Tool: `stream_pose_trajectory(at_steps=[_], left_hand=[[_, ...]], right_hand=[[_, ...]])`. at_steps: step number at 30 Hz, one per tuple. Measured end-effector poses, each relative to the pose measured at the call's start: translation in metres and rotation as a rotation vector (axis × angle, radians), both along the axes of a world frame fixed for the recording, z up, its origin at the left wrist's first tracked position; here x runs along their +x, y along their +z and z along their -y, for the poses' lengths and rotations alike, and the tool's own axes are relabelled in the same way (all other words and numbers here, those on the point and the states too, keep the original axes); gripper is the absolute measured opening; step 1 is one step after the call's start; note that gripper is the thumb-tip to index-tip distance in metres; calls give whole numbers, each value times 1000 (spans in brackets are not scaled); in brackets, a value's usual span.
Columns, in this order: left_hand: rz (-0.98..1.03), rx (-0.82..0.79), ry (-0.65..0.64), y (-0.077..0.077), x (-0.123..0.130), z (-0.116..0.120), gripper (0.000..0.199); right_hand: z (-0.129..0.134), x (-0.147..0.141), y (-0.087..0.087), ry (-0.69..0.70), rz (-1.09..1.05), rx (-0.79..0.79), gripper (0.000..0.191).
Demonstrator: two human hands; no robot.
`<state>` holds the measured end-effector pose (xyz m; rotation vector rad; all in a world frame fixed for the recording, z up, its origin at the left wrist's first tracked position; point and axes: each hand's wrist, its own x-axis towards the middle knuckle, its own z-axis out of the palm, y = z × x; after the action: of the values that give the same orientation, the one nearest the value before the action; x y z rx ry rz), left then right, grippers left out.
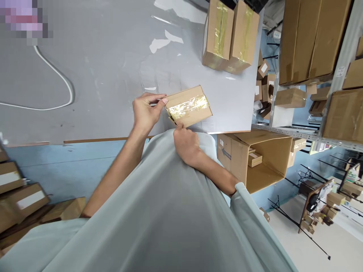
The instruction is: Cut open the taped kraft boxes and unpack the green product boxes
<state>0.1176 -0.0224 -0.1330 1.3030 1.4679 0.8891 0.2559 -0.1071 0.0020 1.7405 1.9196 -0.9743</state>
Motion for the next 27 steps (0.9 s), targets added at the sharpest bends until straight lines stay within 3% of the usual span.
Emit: stream_pose_trajectory(at_steps=[4, 8, 13, 17, 22, 27], left_hand=[[-41, -13, -8, 2, -2, 3, 32], [-159, 84, -23, 21, 8, 9, 37], [-292, 314, -262, 42, 59, 16, 35], [-311, 336, -390, 35, 94, 19, 54], [-288, 328, -363, 23, 97, 19, 60], [-252, 328, -383, 23, 94, 17, 67]], right_hand=[[9, 11, 25, -79, 131, 8, 54], [8, 43, 43, -187, 84, 90, 56], [4, 99, 27, -326, 123, 228, 60], [-6, 118, 18, -333, 128, 294, 59], [-32, 115, 12, -296, 147, 269, 60], [-52, 113, 1, -255, 179, 244, 66]])
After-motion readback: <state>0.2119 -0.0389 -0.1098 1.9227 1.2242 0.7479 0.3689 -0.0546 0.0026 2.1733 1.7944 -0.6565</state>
